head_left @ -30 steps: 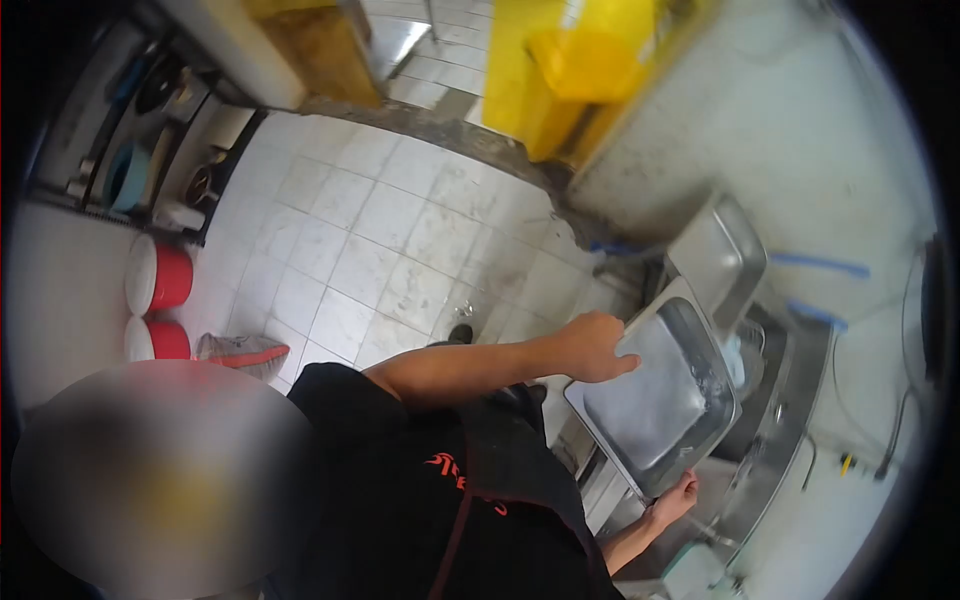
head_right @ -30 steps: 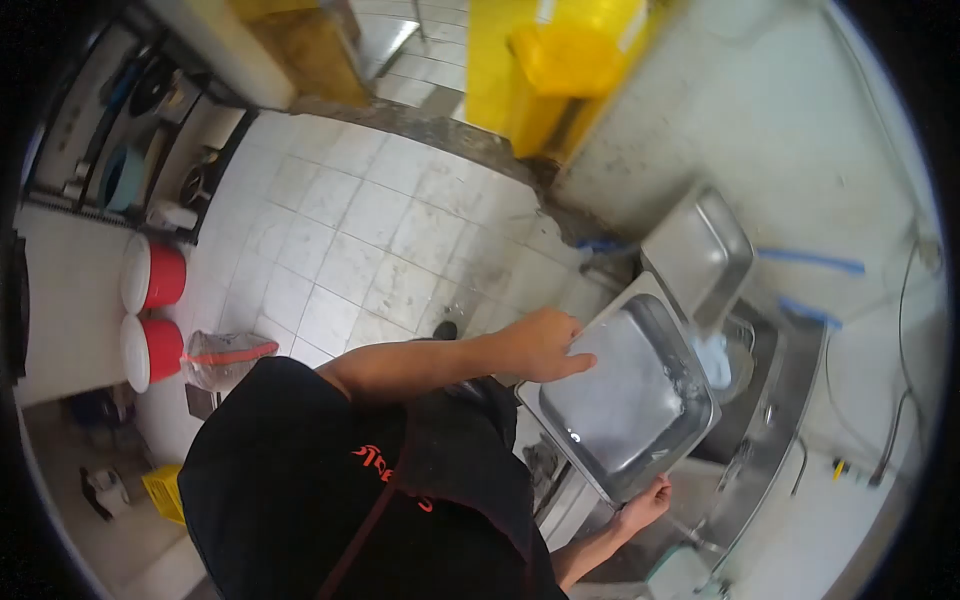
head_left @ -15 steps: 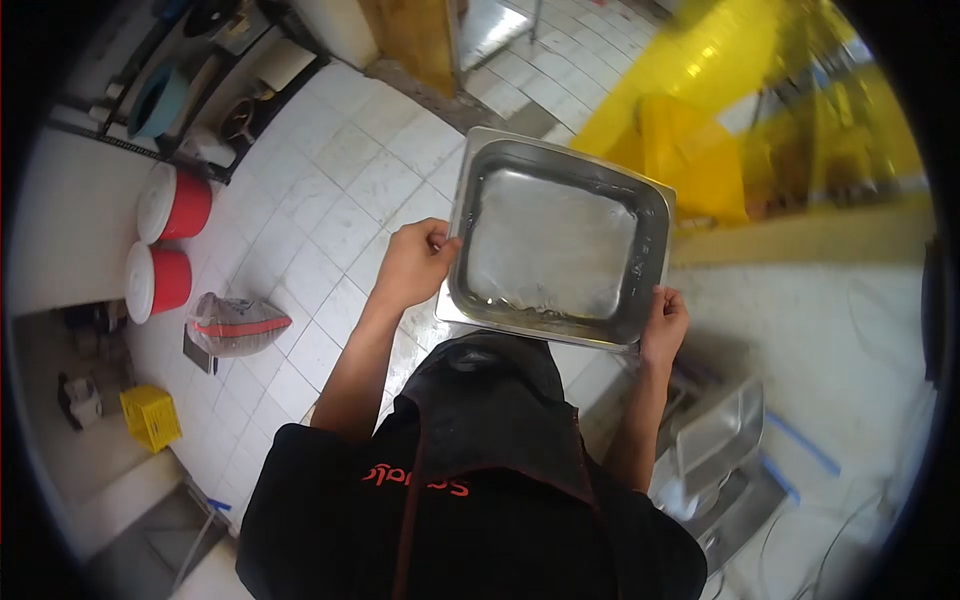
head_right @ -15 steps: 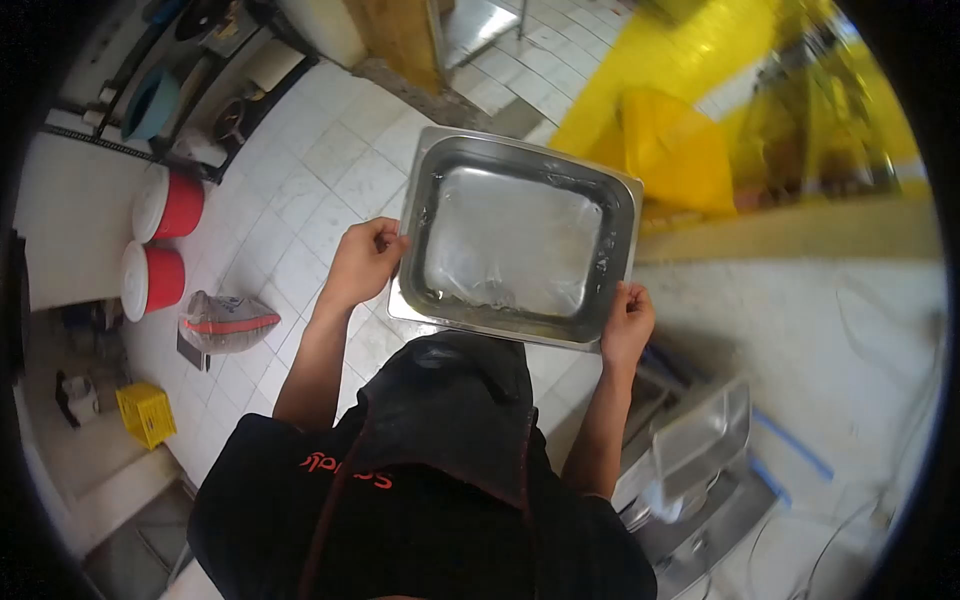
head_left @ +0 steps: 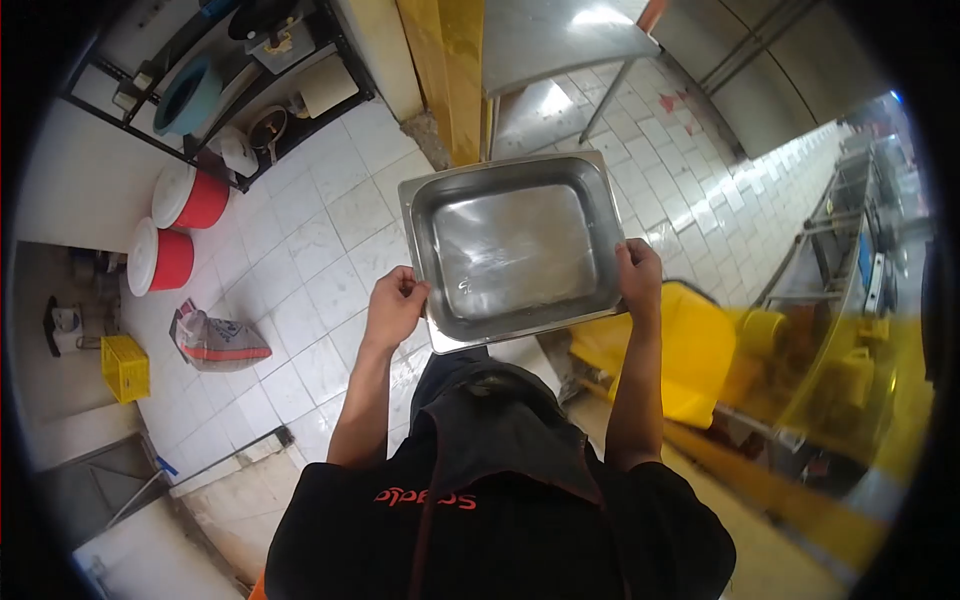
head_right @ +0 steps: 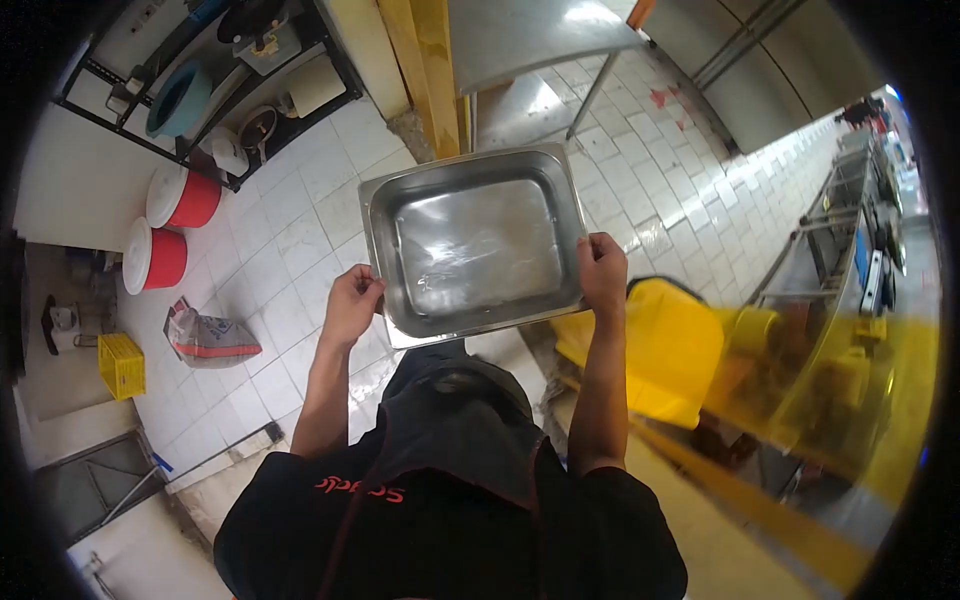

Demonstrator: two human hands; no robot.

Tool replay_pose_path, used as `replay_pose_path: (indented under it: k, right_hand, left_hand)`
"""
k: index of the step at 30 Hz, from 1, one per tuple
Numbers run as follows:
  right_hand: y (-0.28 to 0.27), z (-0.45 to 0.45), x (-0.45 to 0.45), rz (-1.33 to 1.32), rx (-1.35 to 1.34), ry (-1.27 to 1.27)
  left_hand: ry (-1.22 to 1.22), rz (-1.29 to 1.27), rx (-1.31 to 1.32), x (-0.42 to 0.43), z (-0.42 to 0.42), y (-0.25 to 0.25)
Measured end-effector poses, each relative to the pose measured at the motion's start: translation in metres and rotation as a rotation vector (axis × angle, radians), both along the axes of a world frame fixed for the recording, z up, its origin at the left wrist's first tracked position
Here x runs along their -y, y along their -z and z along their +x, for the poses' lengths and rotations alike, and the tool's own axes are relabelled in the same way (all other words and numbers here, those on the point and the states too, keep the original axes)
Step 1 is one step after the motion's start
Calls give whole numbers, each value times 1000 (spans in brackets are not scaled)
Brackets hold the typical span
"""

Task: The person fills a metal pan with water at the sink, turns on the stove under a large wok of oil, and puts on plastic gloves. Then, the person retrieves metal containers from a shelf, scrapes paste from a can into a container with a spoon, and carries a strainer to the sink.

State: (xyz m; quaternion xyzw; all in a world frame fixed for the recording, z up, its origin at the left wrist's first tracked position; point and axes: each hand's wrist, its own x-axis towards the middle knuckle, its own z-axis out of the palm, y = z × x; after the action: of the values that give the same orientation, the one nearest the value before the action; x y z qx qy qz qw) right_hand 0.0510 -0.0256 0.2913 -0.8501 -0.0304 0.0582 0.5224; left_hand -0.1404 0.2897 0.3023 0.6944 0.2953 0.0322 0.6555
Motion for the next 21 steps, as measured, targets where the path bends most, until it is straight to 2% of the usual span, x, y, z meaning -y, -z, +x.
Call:
replay_pose_path:
  k: [4,5,7,9,10,12,13,15,17,19,21]
  right_hand:
    - [-14,103,-9,-71,101,-57]
    - [-17,132,-11,-100,65,-84]
    - [-21,191,-19,-137,17,-137]
    - [-21,246,-25,-172,130,-224]
    - [-19,271,-31,-97,37,-204]
    - [-19,326,-40,-161,1,-297]
    - [-20,354,-45,-163,3,-323]
    - [-15,413,-64,-175,92,-452]
    - [-5,477,-89,-166,68,-582]
    - [-4,531,-120,-107,141,-733]
    - [-4,585,-162,-122,127,-868]
  left_hand:
    - [43,-50,38,3,84,25]
    - [20,-160,73,6,106,29]
    - [13,-153,78,11,152,30]
    - [4,-147,41,22,182,28]
    - [-27,-237,33,25,197,24]
    - [-94,-406,47,29,240,21]
    - [-98,-401,125,32,257,30]
    - [-162,-385,85,38,292,38]
    - [-250,-380,38,57,320,43]
    - [-421,-507,163,74,362,42]
    - [-542,-506,231,86,404,51]
